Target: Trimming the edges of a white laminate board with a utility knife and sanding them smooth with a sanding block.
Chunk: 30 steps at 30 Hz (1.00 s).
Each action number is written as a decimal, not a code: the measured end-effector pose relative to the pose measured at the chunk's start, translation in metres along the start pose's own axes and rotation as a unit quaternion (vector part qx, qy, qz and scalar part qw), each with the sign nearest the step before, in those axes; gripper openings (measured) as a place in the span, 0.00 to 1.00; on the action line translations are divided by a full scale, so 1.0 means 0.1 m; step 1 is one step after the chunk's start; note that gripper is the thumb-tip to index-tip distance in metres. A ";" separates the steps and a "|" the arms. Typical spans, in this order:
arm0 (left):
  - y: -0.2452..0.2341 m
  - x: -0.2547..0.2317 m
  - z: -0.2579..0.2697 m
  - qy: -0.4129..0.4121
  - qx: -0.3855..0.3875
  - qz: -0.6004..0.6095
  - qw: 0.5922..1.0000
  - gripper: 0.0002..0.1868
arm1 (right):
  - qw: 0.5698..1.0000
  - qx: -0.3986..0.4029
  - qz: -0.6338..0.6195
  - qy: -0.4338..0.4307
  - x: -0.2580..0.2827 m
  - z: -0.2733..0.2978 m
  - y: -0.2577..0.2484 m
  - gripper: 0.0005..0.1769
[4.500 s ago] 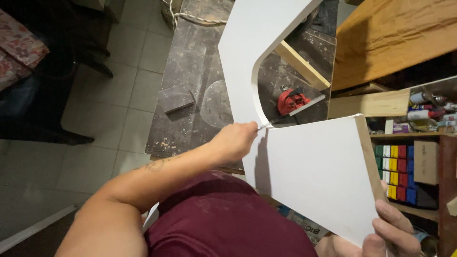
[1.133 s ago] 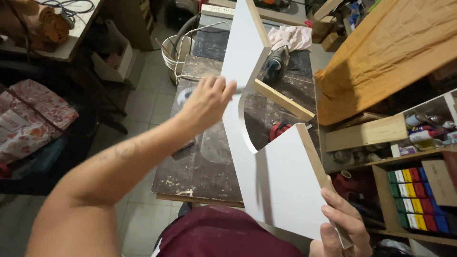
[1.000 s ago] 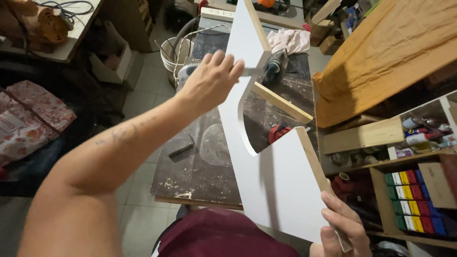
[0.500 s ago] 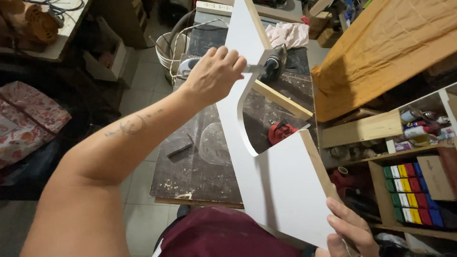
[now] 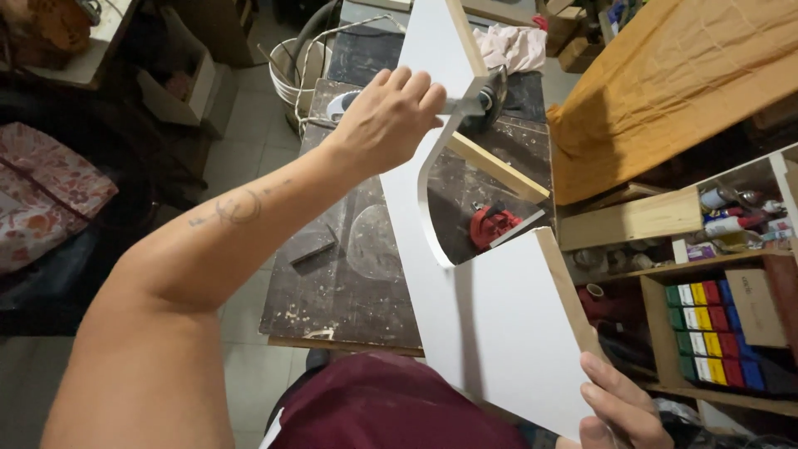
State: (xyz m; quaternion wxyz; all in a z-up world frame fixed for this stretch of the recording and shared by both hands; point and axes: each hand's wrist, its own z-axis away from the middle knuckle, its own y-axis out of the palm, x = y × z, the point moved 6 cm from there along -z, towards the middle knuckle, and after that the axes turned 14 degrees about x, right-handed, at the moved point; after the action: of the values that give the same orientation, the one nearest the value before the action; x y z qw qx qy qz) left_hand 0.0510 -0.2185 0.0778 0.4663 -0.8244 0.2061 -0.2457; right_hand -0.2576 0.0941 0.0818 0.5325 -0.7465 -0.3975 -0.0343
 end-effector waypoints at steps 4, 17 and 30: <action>0.39 -0.01 0.14 0.002 0.067 0.037 0.997 0.12 | 0.997 0.002 -0.030 0.073 -0.11 -0.02 -0.03 0.13; 1.53 -0.27 0.73 -0.017 0.170 0.063 0.983 0.11 | 0.991 -0.101 0.037 -0.077 -0.07 0.00 0.08 0.12; 1.13 -0.24 0.53 -0.035 0.136 0.060 0.988 0.13 | 0.992 -0.089 0.079 -0.052 0.16 -0.07 0.17 0.19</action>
State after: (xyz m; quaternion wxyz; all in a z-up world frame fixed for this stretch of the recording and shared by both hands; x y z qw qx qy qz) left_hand 0.0510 -0.2234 -0.0490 0.5952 -0.7473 0.2038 -0.2140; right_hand -0.2328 0.0951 0.0795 0.4432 -0.8208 -0.3602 0.0115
